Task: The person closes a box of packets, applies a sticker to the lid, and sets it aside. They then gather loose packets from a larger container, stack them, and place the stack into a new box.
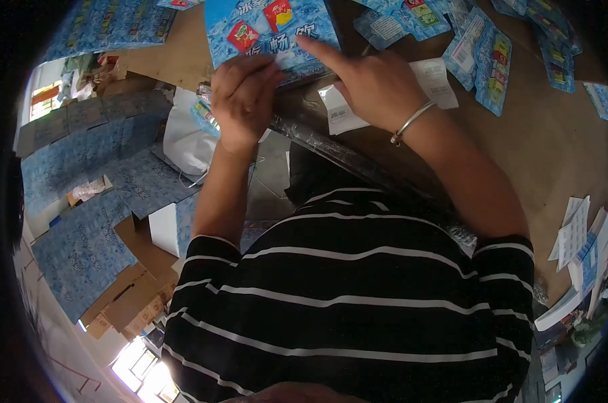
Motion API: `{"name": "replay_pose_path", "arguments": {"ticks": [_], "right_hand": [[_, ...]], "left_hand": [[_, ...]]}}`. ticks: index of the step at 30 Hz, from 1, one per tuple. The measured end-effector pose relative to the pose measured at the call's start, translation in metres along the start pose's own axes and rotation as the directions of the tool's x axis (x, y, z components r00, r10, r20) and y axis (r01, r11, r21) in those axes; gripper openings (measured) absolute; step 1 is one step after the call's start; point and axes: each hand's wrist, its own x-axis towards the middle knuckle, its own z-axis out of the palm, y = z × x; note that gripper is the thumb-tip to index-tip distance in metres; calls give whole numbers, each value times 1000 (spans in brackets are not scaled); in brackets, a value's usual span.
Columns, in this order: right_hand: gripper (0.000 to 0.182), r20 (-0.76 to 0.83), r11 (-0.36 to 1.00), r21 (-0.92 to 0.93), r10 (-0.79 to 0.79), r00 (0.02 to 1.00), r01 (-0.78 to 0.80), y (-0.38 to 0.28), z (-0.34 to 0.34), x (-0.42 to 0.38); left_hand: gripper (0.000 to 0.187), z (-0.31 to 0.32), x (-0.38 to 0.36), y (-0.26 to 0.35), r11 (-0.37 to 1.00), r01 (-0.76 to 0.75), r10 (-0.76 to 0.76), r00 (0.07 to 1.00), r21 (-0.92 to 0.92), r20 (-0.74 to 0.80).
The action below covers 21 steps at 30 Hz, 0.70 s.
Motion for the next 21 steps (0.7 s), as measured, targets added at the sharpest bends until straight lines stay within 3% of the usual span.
{"name": "replay_pose_path", "arguments": {"ticks": [1, 2, 3, 4, 5, 6, 7, 8, 9, 10, 12, 14, 16, 17, 18, 21], "right_hand": [[78, -19, 999, -25, -39, 999, 38, 4, 0, -2], [79, -48, 995, -57, -88, 995, 85, 9, -3, -2], [80, -49, 989, 143, -33, 998, 40, 9, -10, -4], [82, -42, 944, 331, 10, 999, 5, 10, -19, -7], [85, 60, 828, 530, 178, 982, -182, 14, -27, -7], [85, 41, 840, 520, 155, 987, -154, 20, -24, 1], [89, 214, 763, 583, 187, 959, -279, 25, -18, 7], [94, 388, 669, 617, 200, 900, -415, 26, -14, 11], [98, 392, 566, 715, 161, 906, -410, 9, -17, 19], [98, 377, 578, 717, 151, 914, -391, 5, -18, 22], [102, 342, 575, 711, 219, 914, -404, 2, -14, 23], [102, 311, 628, 675, 232, 921, -387, 2, -11, 19], [92, 206, 562, 780, 183, 961, -275, -5, -17, 22], [94, 254, 671, 675, 178, 950, -307, -5, -32, 32], [93, 196, 702, 677, 116, 974, -220, -9, -49, 49], [87, 54, 716, 697, 3, 999, -39, -16, -75, 109]], "left_hand": [[20, -5, -3, 0, 1000, -6, 6, 1000, 7, -11], [17, -16, -5, 0, 994, 109, -109, 994, 32, -8], [15, -29, -6, -2, 975, 214, -214, 977, 59, -18], [25, -43, -9, -6, 901, 431, -432, 901, 45, 25], [34, -43, -14, -22, 740, 630, -636, 770, -234, 59], [42, -44, -17, -34, 467, 744, -780, 601, -479, 173], [53, -37, -3, -41, 178, 612, -604, 686, -771, 405], [50, -24, 7, -38, 85, 686, -648, 589, -722, 483], [46, -15, 16, -35, -11, 748, -677, 483, -664, 555], [42, -19, 22, -38, -253, 811, -680, 239, -528, 693], [39, -15, 15, -34, -297, 708, -662, 331, -641, 673], [54, -21, 12, -26, -266, 658, -669, 400, -704, 627], [71, -34, 10, -20, -292, 571, -675, 445, -767, 588], [71, -41, 11, -21, -254, 510, -712, 477, -822, 516], [71, -47, 14, -24, -214, 447, -747, 498, -869, 440], [63, -59, 55, -57, -164, 228, -781, 564, -960, 268]]}}
